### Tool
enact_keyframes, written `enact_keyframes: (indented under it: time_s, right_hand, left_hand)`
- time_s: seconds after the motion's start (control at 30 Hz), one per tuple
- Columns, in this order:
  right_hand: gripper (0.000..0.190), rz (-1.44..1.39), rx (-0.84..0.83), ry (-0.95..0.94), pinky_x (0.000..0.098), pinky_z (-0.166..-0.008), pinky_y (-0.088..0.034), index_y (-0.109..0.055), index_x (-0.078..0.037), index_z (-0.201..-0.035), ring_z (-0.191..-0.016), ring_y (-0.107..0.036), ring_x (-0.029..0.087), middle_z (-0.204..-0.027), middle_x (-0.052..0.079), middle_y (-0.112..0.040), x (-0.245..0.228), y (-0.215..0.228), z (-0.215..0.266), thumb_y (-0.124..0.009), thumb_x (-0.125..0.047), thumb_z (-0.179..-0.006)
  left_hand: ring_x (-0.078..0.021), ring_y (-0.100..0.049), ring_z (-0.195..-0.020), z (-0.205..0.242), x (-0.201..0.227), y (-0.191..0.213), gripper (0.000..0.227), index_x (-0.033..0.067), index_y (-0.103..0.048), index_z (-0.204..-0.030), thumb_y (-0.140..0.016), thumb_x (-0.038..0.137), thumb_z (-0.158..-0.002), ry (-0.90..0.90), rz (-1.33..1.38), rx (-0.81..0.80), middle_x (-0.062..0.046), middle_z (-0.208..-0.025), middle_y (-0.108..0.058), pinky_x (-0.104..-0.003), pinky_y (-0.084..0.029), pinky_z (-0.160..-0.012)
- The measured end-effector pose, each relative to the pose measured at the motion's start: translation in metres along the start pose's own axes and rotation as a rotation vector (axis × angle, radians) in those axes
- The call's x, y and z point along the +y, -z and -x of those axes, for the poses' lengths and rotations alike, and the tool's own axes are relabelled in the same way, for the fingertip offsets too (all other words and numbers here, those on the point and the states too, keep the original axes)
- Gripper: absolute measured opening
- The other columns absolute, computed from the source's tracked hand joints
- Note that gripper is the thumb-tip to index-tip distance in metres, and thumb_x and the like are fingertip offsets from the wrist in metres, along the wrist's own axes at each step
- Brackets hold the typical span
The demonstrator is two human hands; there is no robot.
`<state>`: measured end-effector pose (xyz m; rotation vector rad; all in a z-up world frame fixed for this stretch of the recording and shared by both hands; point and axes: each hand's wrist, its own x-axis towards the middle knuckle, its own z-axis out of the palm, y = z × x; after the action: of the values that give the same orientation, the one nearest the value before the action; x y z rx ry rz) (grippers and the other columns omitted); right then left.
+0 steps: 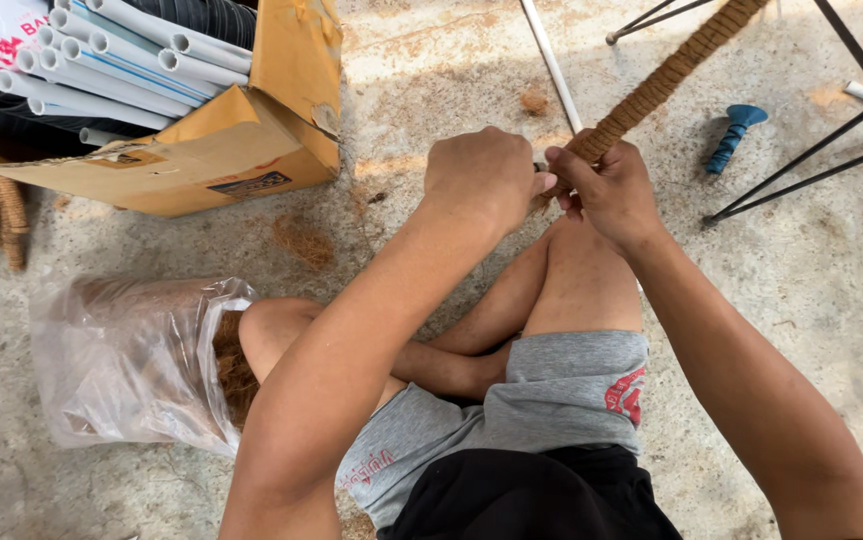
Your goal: The person sits on the floor and wraps a brown rope around a long metal rod. They use a small tool to tighten the rope and secure it in place. The person also gathers loose fibers from the floor and adds them to the wrapping process.
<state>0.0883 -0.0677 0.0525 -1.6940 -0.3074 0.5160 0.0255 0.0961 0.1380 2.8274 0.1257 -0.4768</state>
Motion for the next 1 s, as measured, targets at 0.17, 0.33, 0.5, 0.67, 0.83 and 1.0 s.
enact_keyframes:
  time_s: [0.17, 0.33, 0.5, 0.67, 0.83, 1.0]
  right_hand:
    - [0.021, -0.139, 0.078, 0.024, 0.0267, -0.048, -0.050, -0.063, -0.003, -0.089, -0.057, -0.061, 0.011, -0.075, 0.006, -0.069, 0.030, 0.009, -0.003, -0.064, -0.016, -0.105]
    - [0.016, -0.491, 0.179, 0.062, 0.0309, -0.068, -0.060, -0.064, -0.005, -0.099, -0.075, -0.066, 0.014, -0.090, 0.008, -0.068, 0.073, 0.001, -0.012, -0.063, -0.017, -0.109]
    - [0.013, -0.932, 0.098, 0.142, 0.0317, -0.086, -0.057, -0.063, -0.004, -0.115, -0.098, -0.067, 0.014, -0.111, 0.008, -0.069, 0.101, -0.028, -0.012, -0.064, -0.016, -0.110]
    - [0.011, -1.030, 0.175, 0.162, 0.0294, -0.078, -0.053, -0.063, -0.005, -0.111, -0.089, -0.065, 0.013, -0.104, 0.006, -0.068, 0.114, -0.054, -0.012, -0.065, -0.015, -0.109]
    - [0.011, -1.058, 0.195, 0.185, 0.0271, -0.069, -0.050, -0.062, -0.006, -0.107, -0.080, -0.063, 0.011, -0.097, 0.005, -0.066, 0.131, -0.060, -0.015, -0.066, -0.015, -0.109]
    - [0.012, -1.051, 0.211, 0.227, 0.0247, -0.061, -0.046, -0.062, -0.007, -0.102, -0.071, -0.060, 0.009, -0.090, 0.003, -0.065, 0.145, -0.061, -0.018, -0.067, -0.015, -0.109]
  left_hand:
    - [-0.0225, -0.074, -0.079, -0.012, 0.018, -0.004, 0.014, 0.0126, -0.078, -0.086, -0.073, 0.026, -0.087, 0.014, -0.148, 0.099, -0.005, -0.080, -0.074, -0.038, -0.058, -0.063]
    - [-0.0221, -0.073, -0.079, -0.022, 0.045, 0.007, 0.015, 0.0095, -0.077, -0.085, -0.077, 0.023, -0.079, 0.005, -0.167, 0.114, -0.007, -0.082, -0.073, -0.036, -0.058, -0.061]
    - [-0.0212, -0.073, -0.071, -0.026, 0.061, 0.014, 0.019, 0.0101, -0.076, -0.083, -0.072, 0.027, -0.088, -0.088, -0.134, 0.197, -0.007, -0.077, -0.074, -0.037, -0.056, -0.060]
    - [-0.0242, -0.072, -0.060, -0.017, 0.059, 0.016, 0.039, 0.0084, -0.074, -0.080, -0.065, 0.044, -0.094, -0.110, 0.008, 0.265, -0.009, -0.071, -0.071, -0.040, -0.056, -0.054]
    - [-0.0251, -0.070, -0.054, -0.004, 0.050, 0.022, 0.033, 0.0088, -0.074, -0.078, -0.070, 0.041, -0.088, -0.153, 0.041, 0.445, -0.009, -0.063, -0.070, -0.041, -0.054, -0.048]
    - [-0.0193, -0.069, -0.049, -0.003, 0.052, 0.024, 0.027, 0.0112, -0.074, -0.078, -0.070, 0.036, -0.087, -0.142, 0.018, 0.422, -0.005, -0.060, -0.069, -0.036, -0.054, -0.043]
